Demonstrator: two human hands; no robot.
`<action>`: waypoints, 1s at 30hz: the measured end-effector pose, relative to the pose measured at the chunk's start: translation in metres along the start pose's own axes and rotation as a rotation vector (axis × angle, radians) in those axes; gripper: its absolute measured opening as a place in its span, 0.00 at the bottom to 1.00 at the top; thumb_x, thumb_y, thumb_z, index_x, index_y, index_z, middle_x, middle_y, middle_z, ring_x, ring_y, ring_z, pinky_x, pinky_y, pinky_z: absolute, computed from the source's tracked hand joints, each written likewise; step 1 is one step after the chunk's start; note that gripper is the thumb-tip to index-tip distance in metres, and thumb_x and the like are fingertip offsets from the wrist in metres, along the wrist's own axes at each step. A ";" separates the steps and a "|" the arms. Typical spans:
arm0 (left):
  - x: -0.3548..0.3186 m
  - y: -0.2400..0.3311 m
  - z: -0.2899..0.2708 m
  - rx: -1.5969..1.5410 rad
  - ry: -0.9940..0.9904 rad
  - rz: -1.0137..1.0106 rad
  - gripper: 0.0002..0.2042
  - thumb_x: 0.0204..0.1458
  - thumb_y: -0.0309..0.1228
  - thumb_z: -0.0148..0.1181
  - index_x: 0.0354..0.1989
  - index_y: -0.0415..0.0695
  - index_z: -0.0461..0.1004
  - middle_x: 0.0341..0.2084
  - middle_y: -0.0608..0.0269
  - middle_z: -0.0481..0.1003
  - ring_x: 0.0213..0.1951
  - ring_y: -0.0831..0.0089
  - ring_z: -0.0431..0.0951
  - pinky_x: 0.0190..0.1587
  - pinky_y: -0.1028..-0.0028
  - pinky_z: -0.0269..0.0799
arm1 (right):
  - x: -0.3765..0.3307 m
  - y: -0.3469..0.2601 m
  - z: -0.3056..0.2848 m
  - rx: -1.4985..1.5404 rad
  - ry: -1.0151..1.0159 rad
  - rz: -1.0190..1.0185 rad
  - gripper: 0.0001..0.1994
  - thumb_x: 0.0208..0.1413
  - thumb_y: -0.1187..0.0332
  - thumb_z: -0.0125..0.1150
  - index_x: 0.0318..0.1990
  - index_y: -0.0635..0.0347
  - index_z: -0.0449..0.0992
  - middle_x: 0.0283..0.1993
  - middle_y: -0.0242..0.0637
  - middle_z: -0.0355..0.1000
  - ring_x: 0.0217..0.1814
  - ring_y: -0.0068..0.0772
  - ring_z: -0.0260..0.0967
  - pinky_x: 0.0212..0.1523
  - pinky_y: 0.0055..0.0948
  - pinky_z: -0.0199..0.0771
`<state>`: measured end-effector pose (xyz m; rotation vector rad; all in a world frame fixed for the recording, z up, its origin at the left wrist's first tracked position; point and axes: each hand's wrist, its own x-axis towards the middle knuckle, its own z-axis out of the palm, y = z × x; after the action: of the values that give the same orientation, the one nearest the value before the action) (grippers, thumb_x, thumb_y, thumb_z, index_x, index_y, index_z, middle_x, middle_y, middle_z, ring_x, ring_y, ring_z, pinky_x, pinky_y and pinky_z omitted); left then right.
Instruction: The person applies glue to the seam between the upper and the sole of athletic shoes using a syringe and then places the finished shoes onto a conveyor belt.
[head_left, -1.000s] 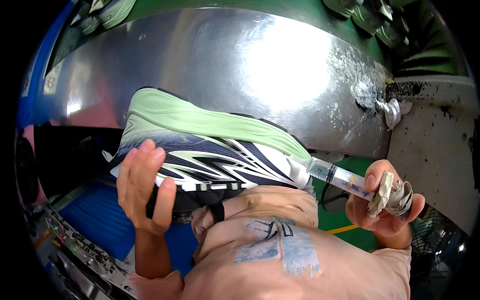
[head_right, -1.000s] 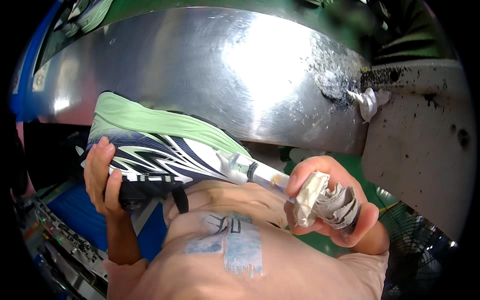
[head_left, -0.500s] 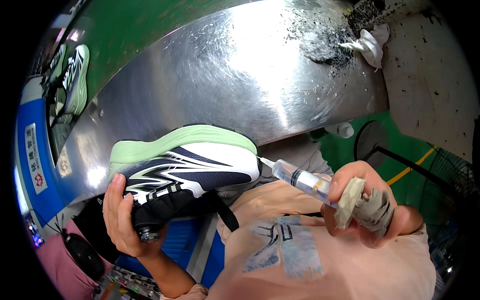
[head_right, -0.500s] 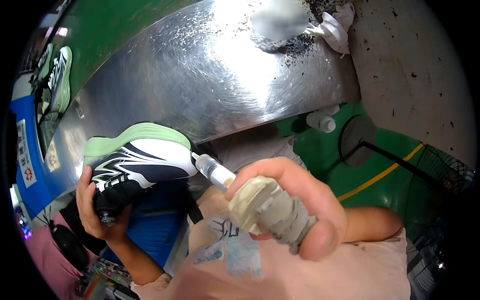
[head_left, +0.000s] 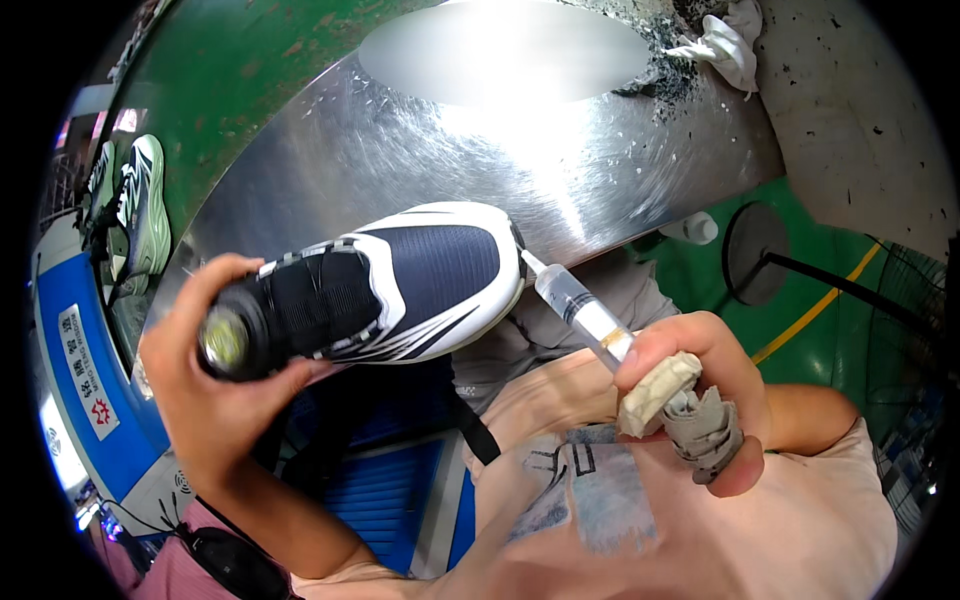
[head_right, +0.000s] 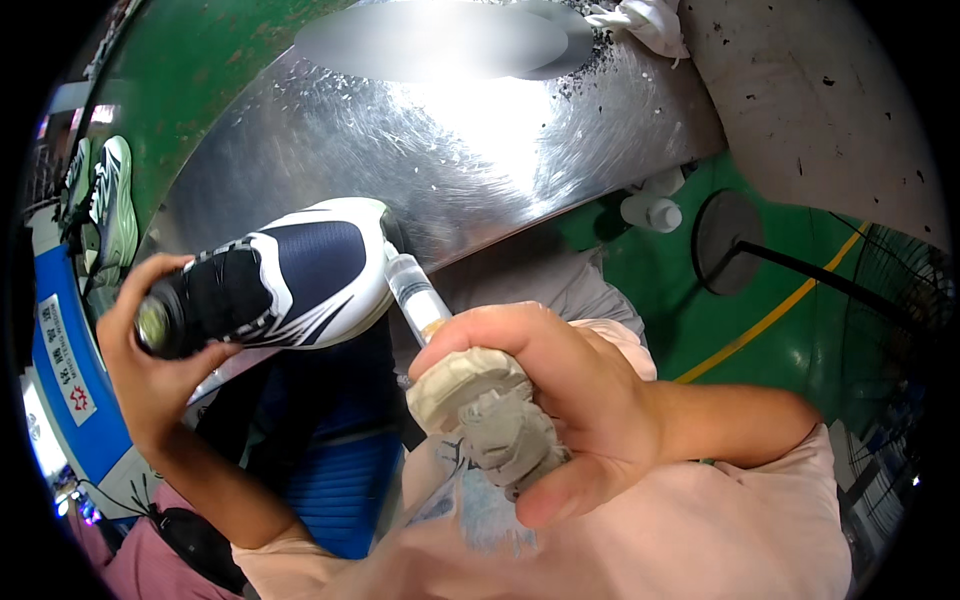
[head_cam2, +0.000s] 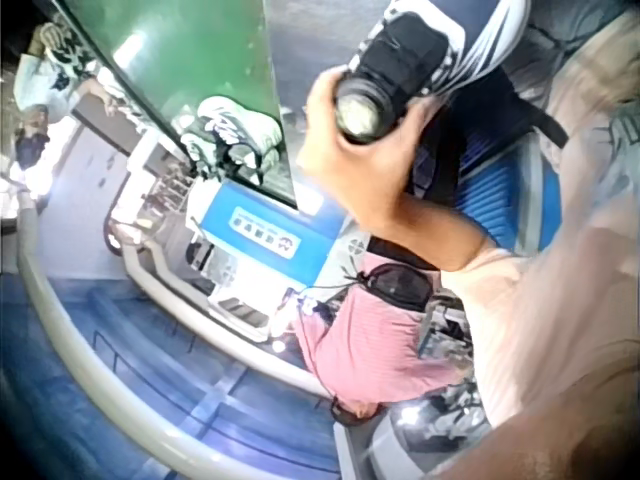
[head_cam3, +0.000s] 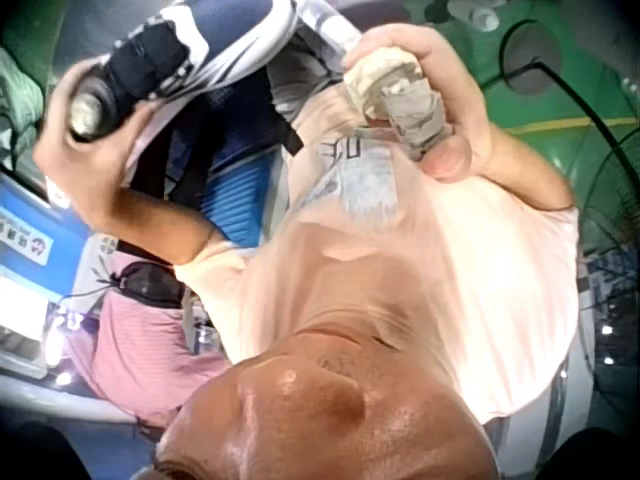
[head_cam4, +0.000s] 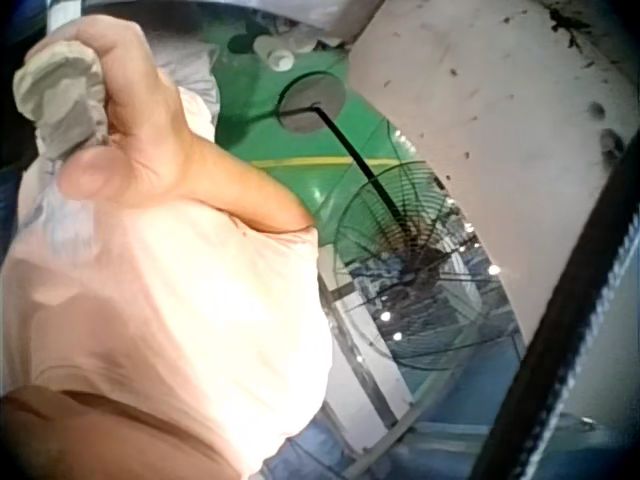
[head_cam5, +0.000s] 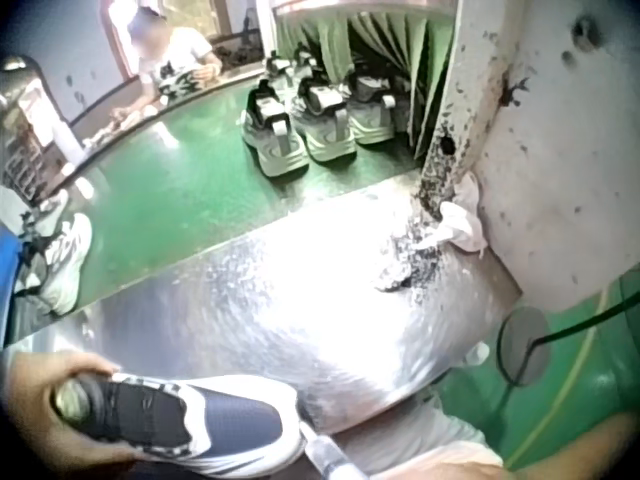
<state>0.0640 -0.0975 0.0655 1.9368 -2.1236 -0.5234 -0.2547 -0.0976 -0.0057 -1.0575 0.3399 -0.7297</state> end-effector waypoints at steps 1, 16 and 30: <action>0.009 -0.005 -0.004 -0.098 -0.044 -0.061 0.32 0.19 0.27 0.74 0.43 0.36 0.72 0.32 0.63 0.75 0.37 0.75 0.75 0.44 0.77 0.69 | -0.002 0.004 0.000 0.026 -0.023 -0.016 0.47 0.42 0.40 0.67 0.57 0.71 0.55 0.44 0.42 0.68 0.40 0.27 0.68 0.38 0.24 0.70; 0.122 -0.075 -0.035 -0.459 -0.383 -0.108 0.31 0.17 0.33 0.76 0.37 0.38 0.72 0.26 0.71 0.70 0.30 0.83 0.69 0.33 0.83 0.64 | 0.028 -0.013 -0.033 -0.385 -0.063 -0.245 0.41 0.42 0.46 0.71 0.56 0.66 0.59 0.45 0.42 0.71 0.40 0.36 0.73 0.39 0.28 0.74; 0.266 -0.094 0.017 -1.345 0.301 -0.032 0.41 0.43 0.39 0.71 0.65 0.45 0.55 0.51 0.41 0.70 0.52 0.59 0.72 0.52 0.62 0.71 | 0.039 0.030 -0.105 -1.148 0.175 -0.395 0.34 0.42 0.46 0.70 0.48 0.64 0.68 0.31 0.40 0.70 0.26 0.39 0.68 0.25 0.32 0.67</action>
<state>0.1141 -0.3655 -0.0080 1.1070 -0.9818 -1.1534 -0.2762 -0.1855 -0.0779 -2.1901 0.7555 -1.0017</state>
